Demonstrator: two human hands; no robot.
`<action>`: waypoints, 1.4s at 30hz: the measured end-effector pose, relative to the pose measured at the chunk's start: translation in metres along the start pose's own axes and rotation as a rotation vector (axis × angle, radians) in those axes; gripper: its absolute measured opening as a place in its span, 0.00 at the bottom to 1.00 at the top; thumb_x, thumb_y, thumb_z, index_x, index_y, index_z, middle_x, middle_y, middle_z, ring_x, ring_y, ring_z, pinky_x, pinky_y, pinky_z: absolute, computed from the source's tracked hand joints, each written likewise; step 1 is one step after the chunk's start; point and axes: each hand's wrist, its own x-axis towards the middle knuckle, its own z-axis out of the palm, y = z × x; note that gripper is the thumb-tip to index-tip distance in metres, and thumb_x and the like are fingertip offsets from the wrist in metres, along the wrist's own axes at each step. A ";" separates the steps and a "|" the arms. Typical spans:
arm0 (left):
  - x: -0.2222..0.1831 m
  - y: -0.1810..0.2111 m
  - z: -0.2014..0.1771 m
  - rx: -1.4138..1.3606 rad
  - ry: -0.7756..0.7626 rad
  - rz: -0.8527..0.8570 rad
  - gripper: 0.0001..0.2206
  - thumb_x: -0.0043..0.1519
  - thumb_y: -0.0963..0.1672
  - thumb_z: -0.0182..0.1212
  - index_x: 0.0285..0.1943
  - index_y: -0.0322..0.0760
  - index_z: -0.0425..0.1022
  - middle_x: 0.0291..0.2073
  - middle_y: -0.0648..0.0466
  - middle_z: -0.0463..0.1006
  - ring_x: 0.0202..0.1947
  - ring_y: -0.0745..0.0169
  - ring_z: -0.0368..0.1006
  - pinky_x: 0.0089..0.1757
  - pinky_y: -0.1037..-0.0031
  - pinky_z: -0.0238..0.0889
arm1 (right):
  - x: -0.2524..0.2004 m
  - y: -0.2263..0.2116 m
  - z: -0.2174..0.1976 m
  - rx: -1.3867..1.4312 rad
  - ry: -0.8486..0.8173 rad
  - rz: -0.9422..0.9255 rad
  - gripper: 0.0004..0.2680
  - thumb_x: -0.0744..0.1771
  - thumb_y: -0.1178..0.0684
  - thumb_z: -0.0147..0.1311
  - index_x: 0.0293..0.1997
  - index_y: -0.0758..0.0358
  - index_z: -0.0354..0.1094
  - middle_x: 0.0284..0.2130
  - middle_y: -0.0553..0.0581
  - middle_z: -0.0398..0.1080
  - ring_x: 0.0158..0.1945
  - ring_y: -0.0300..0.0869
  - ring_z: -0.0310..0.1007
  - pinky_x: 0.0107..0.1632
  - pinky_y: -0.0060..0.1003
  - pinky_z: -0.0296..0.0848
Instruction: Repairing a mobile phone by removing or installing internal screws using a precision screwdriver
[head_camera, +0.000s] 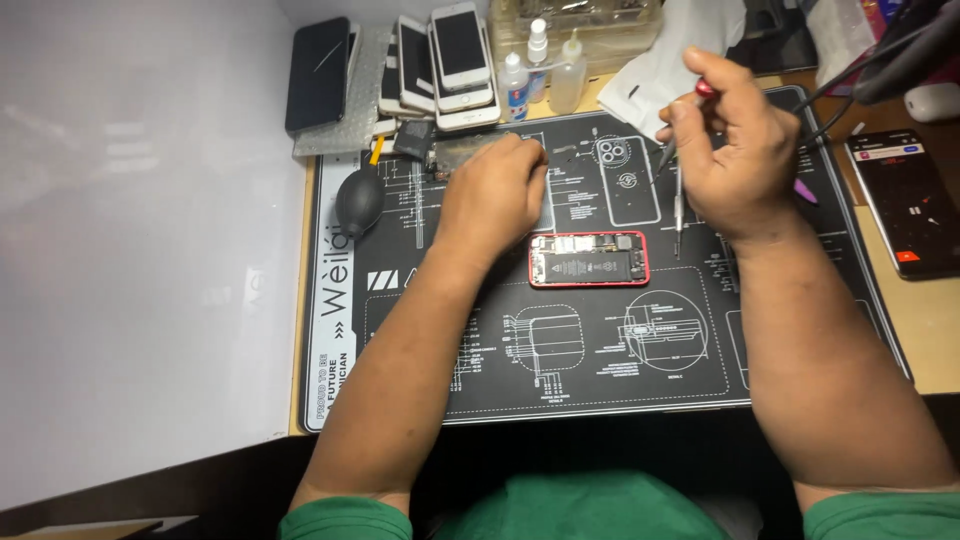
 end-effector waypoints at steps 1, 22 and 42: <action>0.005 0.000 0.007 0.004 0.001 0.007 0.06 0.62 0.44 0.56 0.39 0.38 0.75 0.32 0.48 0.75 0.38 0.40 0.72 0.38 0.49 0.64 | 0.001 0.001 0.000 -0.002 0.008 -0.001 0.10 0.75 0.69 0.53 0.65 0.82 0.65 0.37 0.68 0.78 0.38 0.51 0.82 0.43 0.40 0.77; 0.044 0.025 0.032 0.241 -0.300 -0.049 0.19 0.56 0.37 0.48 0.57 0.34 0.56 0.28 0.42 0.80 0.27 0.25 0.74 0.28 0.40 0.62 | -0.001 0.015 0.002 0.024 0.015 0.006 0.12 0.72 0.65 0.53 0.64 0.75 0.66 0.35 0.62 0.76 0.36 0.45 0.80 0.45 0.39 0.77; 0.037 0.013 0.026 0.153 -0.187 0.017 0.13 0.56 0.39 0.51 0.49 0.41 0.62 0.30 0.43 0.76 0.30 0.33 0.71 0.30 0.45 0.62 | -0.004 0.020 0.010 0.089 -0.025 0.100 0.12 0.72 0.63 0.53 0.63 0.68 0.65 0.37 0.60 0.74 0.33 0.44 0.81 0.38 0.33 0.74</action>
